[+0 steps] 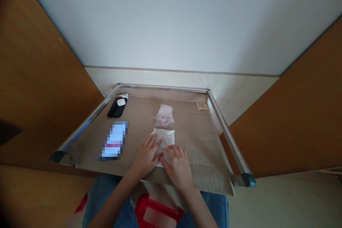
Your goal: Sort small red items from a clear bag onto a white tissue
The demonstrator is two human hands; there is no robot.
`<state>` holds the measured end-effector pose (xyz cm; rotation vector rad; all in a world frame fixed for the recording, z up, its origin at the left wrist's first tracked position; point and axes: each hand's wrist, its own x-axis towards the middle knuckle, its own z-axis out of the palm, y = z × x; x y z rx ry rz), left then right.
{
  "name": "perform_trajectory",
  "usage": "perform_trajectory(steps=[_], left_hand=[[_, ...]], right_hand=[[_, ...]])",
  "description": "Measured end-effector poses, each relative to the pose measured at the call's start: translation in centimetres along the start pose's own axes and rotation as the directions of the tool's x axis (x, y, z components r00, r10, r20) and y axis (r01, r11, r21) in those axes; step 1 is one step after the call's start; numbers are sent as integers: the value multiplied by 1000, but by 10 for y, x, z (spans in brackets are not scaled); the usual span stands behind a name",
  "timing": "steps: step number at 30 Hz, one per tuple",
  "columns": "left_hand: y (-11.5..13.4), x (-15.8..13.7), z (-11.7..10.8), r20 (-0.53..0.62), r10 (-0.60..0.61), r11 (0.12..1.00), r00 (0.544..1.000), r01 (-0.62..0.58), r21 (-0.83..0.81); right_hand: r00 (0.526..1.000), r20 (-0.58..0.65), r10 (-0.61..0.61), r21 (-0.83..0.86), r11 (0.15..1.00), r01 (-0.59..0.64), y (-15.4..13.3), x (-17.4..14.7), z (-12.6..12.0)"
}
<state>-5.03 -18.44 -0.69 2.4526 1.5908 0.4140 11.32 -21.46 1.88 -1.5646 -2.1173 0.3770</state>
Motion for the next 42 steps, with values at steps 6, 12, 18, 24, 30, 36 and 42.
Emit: perform_trajectory(steps=[6,12,18,24,30,36,42], left_hand=[[-16,2,-11,-56,-69,991,996,75,107],[-11,3,-32,-111,-45,993,993,57,108],[-4,12,-33,-173,52,998,984,-58,-25],[-5,12,-26,-132,146,966,981,-170,-197],[-7,9,-10,-20,164,979,986,-165,-118],[-25,3,-7,54,157,988,986,-156,-17],[-35,1,-17,112,136,990,984,-141,32]], right_hand=[[999,47,-20,-188,982,29,18,0,0],[996,-91,18,-271,962,-42,33,16,-14],[991,-121,63,-248,965,-91,5,16,8],[967,225,-117,-143,978,152,24,20,-1],[955,247,-161,-66,981,183,38,29,-13],[973,214,-90,-195,972,133,39,20,-2],[966,253,-46,-231,967,106,48,16,-1]])
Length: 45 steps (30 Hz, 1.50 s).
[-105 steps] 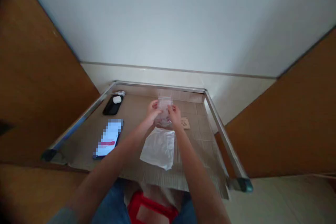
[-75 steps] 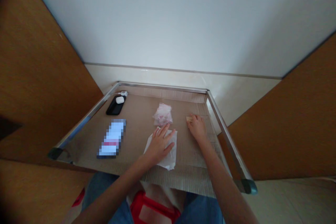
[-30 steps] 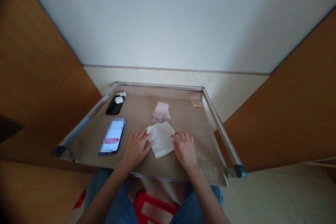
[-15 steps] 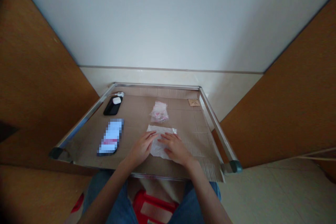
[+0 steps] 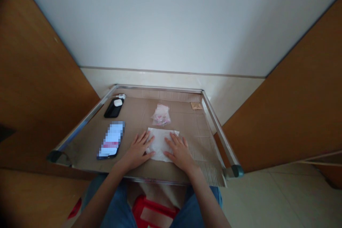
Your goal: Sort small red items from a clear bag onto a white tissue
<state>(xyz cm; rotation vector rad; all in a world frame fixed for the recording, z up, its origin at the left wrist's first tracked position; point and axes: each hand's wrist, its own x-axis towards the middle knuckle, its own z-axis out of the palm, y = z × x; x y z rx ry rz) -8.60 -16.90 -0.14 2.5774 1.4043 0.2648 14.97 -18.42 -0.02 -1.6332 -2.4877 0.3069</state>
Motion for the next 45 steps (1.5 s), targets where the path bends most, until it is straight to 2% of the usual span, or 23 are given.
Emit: perform_trajectory(steps=[3,5,6,9,11,14,17,21,25,28,31,34,36,37,41,45], left_hand=[[-5,-5,-6,-63,-52,998,997,54,32],[-14,-10,-12,-174,-168,982,970,180,58],[-20,-14,-16,-253,-263,956,931,288,65],[-41,-25,-31,-452,-515,798,729,600,59],[-52,-31,-39,-446,-590,715,673,692,97],[-63,-38,-44,-333,-684,652,649,749,121],[-68,-39,-44,-253,-733,631,632,770,96],[-75,-33,-43,-227,-727,652,648,755,69],[-80,-24,-43,-201,-672,717,713,694,64],[-76,-16,-39,-264,-617,754,742,653,73],[-57,-2,-28,-419,-522,802,743,595,56],[-28,17,-10,-482,-375,916,792,398,-59],[-10,29,3,-498,-296,955,815,265,-135],[-3,34,9,-511,-281,960,813,227,-166],[9,41,21,-488,-214,963,846,100,-249],[7,38,21,-446,-192,949,874,50,-310]], right_hand=[[1000,12,7,2,1000,-7,1,0,3],[1000,15,14,3,1000,-14,1,-1,5],[1000,16,18,5,1000,-18,1,-1,6],[1000,12,29,12,1000,-29,0,-1,6],[999,12,33,17,999,-33,0,-1,6],[999,23,41,32,999,-42,0,-1,7],[998,43,49,49,998,-51,1,0,8],[998,41,51,60,997,-54,1,0,8],[997,48,56,75,995,-59,2,0,9],[998,44,53,82,995,-56,2,0,9],[998,35,50,81,995,-53,2,0,10],[998,24,52,77,996,-54,2,0,9],[999,15,47,83,995,-48,2,0,8],[999,4,39,93,995,-40,1,-1,7],[989,-144,12,188,982,15,-8,-1,-2],[941,-331,72,410,909,74,-25,7,-8]])
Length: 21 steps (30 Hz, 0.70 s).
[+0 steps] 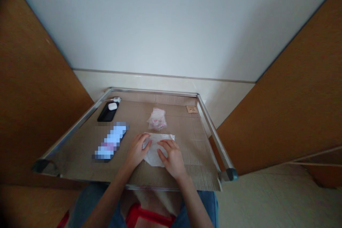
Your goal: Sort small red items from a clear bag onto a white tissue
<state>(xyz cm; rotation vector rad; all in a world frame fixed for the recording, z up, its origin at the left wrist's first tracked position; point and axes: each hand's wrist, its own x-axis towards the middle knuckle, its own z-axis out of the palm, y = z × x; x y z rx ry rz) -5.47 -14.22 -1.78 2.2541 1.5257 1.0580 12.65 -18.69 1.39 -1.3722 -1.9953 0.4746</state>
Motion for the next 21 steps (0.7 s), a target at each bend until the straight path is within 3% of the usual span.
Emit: perform_trajectory(steps=[4,7,11,18,21], left_hand=[[-2,-1,1,37,1,999,999,1,-47],[-4,0,4,46,-20,998,999,23,-55],[-7,0,5,51,-43,997,998,46,-65],[-2,3,0,21,-101,994,995,102,-47],[2,19,1,-22,-63,998,998,63,6]], right_hand=[[992,-38,122,271,957,-107,3,12,14],[966,-33,256,438,873,-216,19,17,24],[940,-47,339,608,756,-242,35,17,30],[950,-1,313,560,787,-259,32,19,32],[951,3,309,525,809,-265,32,20,32]])
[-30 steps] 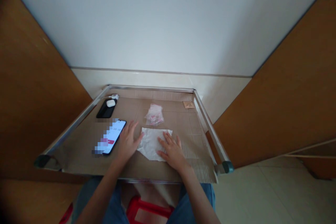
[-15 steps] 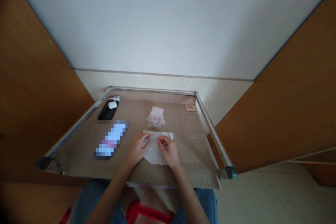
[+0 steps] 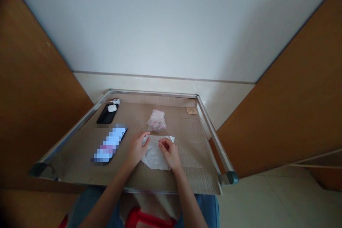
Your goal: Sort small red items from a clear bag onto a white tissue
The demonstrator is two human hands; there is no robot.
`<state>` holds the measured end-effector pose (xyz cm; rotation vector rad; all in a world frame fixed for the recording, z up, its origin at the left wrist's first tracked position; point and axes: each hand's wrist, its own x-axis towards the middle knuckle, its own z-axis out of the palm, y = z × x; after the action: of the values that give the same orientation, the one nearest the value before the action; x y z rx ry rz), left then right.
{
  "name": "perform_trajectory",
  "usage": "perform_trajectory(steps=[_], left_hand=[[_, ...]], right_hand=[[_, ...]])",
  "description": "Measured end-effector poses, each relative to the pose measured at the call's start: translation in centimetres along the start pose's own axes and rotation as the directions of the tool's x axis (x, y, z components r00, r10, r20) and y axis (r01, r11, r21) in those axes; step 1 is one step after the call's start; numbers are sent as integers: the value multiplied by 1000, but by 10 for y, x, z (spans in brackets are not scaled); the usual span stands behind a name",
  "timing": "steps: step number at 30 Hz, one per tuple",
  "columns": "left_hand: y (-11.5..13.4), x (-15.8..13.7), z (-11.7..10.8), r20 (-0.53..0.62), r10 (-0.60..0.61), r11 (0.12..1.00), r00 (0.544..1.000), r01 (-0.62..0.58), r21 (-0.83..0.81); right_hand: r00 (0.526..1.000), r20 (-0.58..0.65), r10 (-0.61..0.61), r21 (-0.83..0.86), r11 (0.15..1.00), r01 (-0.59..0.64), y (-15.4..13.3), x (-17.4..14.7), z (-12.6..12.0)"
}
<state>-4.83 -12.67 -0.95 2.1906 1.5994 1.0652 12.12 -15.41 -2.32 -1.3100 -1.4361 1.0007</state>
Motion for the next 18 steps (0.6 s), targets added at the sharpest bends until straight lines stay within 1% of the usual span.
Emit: perform_trajectory(steps=[1,4,7,9,11,13,15,18], left_hand=[[2,8,2,0,29,999,1000,-29,26],[8,36,10,-23,68,993,997,-66,98],[13,59,18,32,83,979,996,-87,182],[15,67,22,71,87,968,994,-101,228],[16,68,24,88,92,961,992,-112,254],[17,66,24,70,91,964,993,-105,243],[17,64,22,26,73,979,997,-76,187],[15,64,18,-29,17,1000,999,-16,18]], right_hand=[[1000,0,-3,-12,1000,3,0,0,0],[1000,0,-13,-30,999,13,1,0,0],[1000,6,-21,-33,999,21,0,0,0],[999,12,-31,-41,999,31,0,0,0],[999,12,-40,-54,998,40,1,0,0],[999,8,-44,-64,997,44,2,0,0],[999,3,-41,-68,997,41,3,0,0],[999,4,-41,-70,997,42,4,0,1]])
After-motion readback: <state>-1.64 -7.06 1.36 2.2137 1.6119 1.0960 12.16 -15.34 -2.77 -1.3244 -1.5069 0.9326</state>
